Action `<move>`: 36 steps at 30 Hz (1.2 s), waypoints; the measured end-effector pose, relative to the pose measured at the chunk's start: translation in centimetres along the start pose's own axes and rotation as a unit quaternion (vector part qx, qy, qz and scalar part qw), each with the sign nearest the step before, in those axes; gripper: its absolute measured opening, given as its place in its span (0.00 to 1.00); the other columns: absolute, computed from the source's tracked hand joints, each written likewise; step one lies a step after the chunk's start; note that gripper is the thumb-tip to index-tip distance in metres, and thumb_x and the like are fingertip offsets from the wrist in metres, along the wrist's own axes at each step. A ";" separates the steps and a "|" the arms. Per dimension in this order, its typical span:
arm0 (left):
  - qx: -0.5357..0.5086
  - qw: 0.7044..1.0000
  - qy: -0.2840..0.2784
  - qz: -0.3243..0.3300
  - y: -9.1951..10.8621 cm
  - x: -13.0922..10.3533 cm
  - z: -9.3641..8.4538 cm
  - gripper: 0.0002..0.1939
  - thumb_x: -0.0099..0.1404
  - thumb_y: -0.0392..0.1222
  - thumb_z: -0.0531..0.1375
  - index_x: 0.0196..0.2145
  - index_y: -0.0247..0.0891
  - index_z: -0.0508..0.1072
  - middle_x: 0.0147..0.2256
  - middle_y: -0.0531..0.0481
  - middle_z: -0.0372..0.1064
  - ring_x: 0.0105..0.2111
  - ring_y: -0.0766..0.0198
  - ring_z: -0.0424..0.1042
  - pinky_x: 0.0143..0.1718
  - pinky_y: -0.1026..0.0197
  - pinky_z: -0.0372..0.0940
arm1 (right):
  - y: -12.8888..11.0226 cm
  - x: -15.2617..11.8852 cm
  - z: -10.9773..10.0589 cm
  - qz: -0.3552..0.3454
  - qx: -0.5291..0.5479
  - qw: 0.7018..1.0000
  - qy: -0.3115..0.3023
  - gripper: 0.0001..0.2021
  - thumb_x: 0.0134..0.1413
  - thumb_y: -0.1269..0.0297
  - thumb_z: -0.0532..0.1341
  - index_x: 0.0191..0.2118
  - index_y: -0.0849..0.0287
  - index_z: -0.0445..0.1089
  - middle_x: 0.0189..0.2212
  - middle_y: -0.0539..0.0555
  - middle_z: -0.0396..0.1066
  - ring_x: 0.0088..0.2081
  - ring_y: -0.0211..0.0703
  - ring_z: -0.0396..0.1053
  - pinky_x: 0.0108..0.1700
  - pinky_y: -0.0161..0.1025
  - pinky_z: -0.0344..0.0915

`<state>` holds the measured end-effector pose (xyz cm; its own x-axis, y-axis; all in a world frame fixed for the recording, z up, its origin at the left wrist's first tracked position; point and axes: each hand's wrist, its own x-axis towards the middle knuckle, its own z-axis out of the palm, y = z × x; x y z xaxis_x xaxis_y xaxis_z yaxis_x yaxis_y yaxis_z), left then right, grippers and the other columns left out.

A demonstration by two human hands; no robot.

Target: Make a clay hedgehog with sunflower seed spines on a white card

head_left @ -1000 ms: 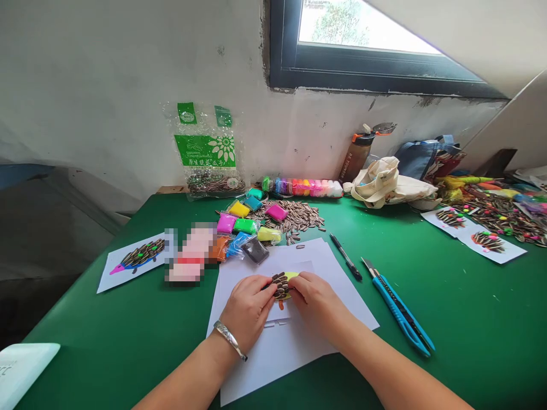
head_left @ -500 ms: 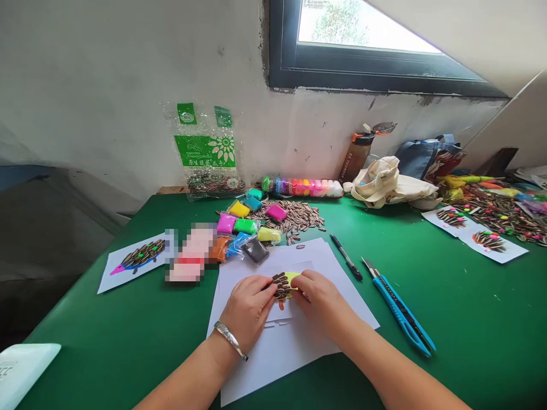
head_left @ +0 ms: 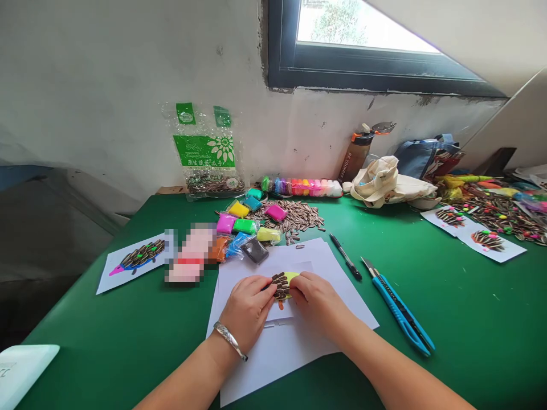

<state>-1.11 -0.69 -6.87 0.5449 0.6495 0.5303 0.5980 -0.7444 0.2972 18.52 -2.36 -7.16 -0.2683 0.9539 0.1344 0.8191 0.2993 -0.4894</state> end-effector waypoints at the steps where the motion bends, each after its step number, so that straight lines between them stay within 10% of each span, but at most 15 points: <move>1: 0.000 1.000 -0.001 0.000 0.0 0.0 0.0 0.12 0.65 0.35 0.53 0.41 0.38 0.75 0.40 0.44 0.74 0.41 0.55 0.71 0.42 0.49 0.70 | 0.0 0.0 0.0 -0.001 -0.001 1.000 -0.001 0.09 0.54 0.75 0.53 0.27 0.60 0.66 0.26 0.50 0.64 0.27 0.36 0.60 0.29 0.32 0.52; 15: -0.012 1.000 -0.011 -0.009 0.0 0.0 -0.1 0.12 0.65 0.35 0.54 0.43 0.37 0.74 0.41 0.44 0.73 0.42 0.56 0.71 0.44 0.49 0.69 | 1.9 1.3 -2.5 0.036 0.031 0.997 0.063 0.08 0.55 0.73 0.54 0.32 0.59 0.70 0.29 0.52 0.69 0.32 0.39 0.64 0.35 0.34 0.58; 27: -0.034 0.999 -0.013 -0.030 -0.4 -0.3 -0.4 0.13 0.64 0.34 0.54 0.44 0.33 0.73 0.41 0.42 0.73 0.42 0.56 0.71 0.45 0.50 0.70 | 2.9 7.6 -2.7 0.005 -0.209 0.978 -0.001 0.09 0.50 0.79 0.55 0.29 0.62 0.71 0.29 0.59 0.69 0.33 0.43 0.64 0.37 0.36 0.55; 36: -0.037 0.999 -0.012 -0.034 -0.4 -0.2 -0.4 0.12 0.64 0.35 0.54 0.44 0.34 0.73 0.41 0.43 0.73 0.42 0.56 0.70 0.45 0.50 0.69 | 1.6 3.1 -3.5 0.037 -0.064 0.995 0.062 0.13 0.60 0.72 0.49 0.39 0.57 0.70 0.34 0.53 0.72 0.35 0.39 0.67 0.36 0.33 0.60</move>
<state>-1.72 -0.56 -6.79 0.5192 0.7021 0.4873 0.5900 -0.7069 0.3900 20.83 1.15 -4.49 -0.1473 0.9663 0.2109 0.8945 0.2211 -0.3885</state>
